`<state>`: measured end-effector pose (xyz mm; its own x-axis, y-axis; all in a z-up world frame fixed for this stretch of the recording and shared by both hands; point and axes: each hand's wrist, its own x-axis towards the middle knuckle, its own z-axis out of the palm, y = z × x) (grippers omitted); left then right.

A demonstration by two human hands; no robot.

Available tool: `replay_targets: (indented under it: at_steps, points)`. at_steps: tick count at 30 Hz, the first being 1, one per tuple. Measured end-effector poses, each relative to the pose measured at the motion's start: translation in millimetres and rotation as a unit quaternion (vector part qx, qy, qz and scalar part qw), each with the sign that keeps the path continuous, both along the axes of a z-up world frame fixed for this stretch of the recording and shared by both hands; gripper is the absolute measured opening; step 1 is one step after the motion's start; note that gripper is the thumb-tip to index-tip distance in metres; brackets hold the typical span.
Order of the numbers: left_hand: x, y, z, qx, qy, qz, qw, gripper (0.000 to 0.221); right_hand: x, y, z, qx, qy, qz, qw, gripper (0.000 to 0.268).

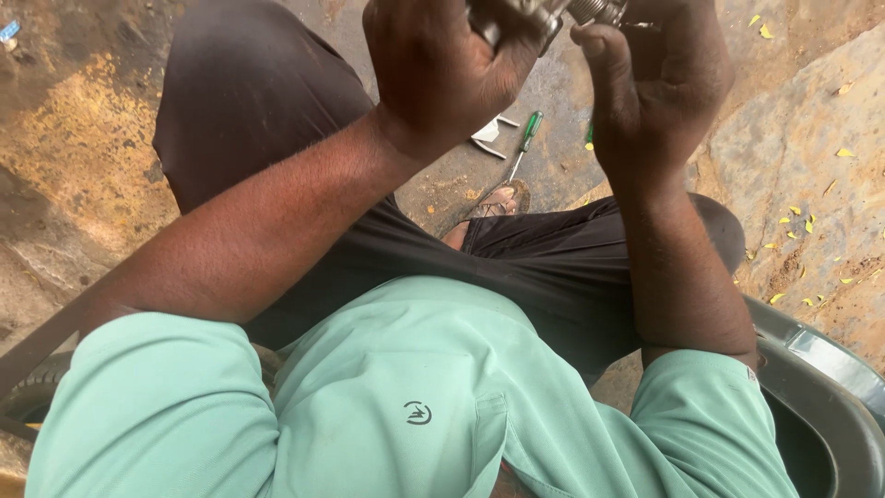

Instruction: Inspecting and manually manipulating the internal components of a motorcycle carburetor.

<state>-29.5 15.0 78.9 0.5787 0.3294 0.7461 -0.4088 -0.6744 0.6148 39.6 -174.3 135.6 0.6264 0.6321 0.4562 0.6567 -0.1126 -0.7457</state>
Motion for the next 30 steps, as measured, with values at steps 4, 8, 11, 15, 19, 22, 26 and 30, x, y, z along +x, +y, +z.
replay_targets:
  at_steps: [4,8,11,15,19,22,26,30]
  points:
    - [-3,-1,-10,0.012,0.005,0.053,0.999,0.061,-6,-1,-1,0.021,0.024,-0.033,0.999,0.032]
    - [-8,2,-13,0.004,0.000,0.005,1.000,0.079,-8,-1,-3,0.048,0.053,-0.035,0.997,0.038]
    - [-10,0,-12,0.010,0.012,0.021,1.000,0.085,-7,-5,-9,0.048,0.057,-0.045,0.996,0.042]
    - [-9,-1,-13,0.020,0.013,0.036,0.999,0.086,-6,-6,-11,0.019,0.039,-0.055,0.998,0.041]
    - [-11,1,-2,0.030,0.021,0.045,0.998,0.085,-5,-5,-13,0.031,0.057,-0.048,0.997,0.041]
    - [-11,2,-6,0.006,0.022,0.026,0.999,0.084,-4,-4,-14,0.034,0.050,-0.030,0.998,0.041]
    - [-5,4,-6,-0.014,0.007,0.034,0.999,0.076,2,0,-11,0.029,0.020,-0.012,0.999,0.040]
    - [0,9,-12,-0.027,0.011,0.020,0.999,0.069,4,0,-5,0.018,-0.022,0.016,0.999,0.040]
